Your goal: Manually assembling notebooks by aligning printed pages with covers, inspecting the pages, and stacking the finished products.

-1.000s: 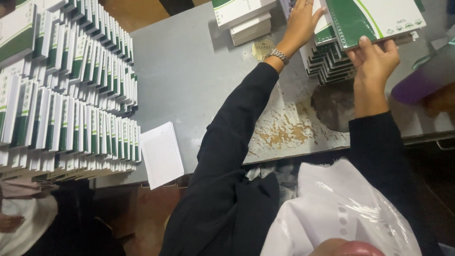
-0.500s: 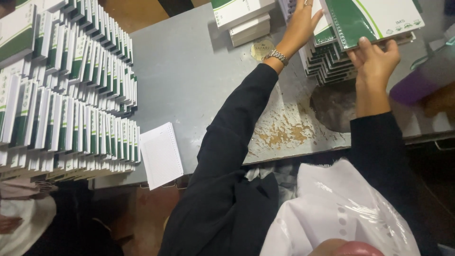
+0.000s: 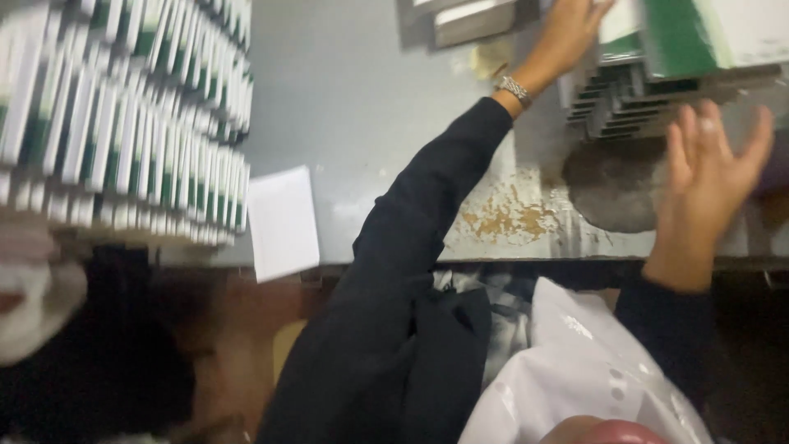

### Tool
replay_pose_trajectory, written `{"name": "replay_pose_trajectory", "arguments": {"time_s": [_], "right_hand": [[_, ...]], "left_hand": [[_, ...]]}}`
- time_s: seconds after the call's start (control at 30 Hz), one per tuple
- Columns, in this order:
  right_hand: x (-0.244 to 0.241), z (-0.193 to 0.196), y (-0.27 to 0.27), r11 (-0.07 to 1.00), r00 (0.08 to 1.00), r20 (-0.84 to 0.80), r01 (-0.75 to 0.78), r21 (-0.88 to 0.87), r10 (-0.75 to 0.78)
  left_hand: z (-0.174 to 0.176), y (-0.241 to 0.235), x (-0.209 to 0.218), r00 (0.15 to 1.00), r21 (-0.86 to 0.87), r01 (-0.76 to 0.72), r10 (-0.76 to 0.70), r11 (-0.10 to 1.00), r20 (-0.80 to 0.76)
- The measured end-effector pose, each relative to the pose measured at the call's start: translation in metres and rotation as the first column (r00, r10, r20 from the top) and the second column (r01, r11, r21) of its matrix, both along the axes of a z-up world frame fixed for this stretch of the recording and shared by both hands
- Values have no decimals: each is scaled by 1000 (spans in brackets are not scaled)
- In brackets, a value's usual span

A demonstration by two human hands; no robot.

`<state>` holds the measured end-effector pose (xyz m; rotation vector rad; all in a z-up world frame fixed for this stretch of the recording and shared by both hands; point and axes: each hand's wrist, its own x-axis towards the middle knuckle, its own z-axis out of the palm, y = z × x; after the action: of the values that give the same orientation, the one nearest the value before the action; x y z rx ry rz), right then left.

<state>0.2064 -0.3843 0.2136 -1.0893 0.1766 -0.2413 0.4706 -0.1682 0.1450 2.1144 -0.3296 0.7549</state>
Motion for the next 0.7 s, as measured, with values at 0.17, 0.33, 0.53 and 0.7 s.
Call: {"name": "replay_pose_trajectory", "arguments": {"time_s": [0.17, 0.33, 0.53, 0.7], "right_hand": [[-56, -24, 13, 963, 995, 94, 12, -268, 14], [-67, -174, -15, 871, 915, 59, -358, -336, 399], [-74, -188, 76, 847, 851, -344, -484, -221, 397], [-114, -129, 170, 806, 792, -342, -575, -141, 506]], "left_hand": [[23, 90, -188, 958, -284, 134, -197, 949, -207], [-123, 305, -315, 840, -149, -515, 462, 844, -282], [-108, 424, -529, 392, 100, -862, 779, 497, -489], [-97, 421, -605, 42, 305, -899, 754, 315, -656]]}}
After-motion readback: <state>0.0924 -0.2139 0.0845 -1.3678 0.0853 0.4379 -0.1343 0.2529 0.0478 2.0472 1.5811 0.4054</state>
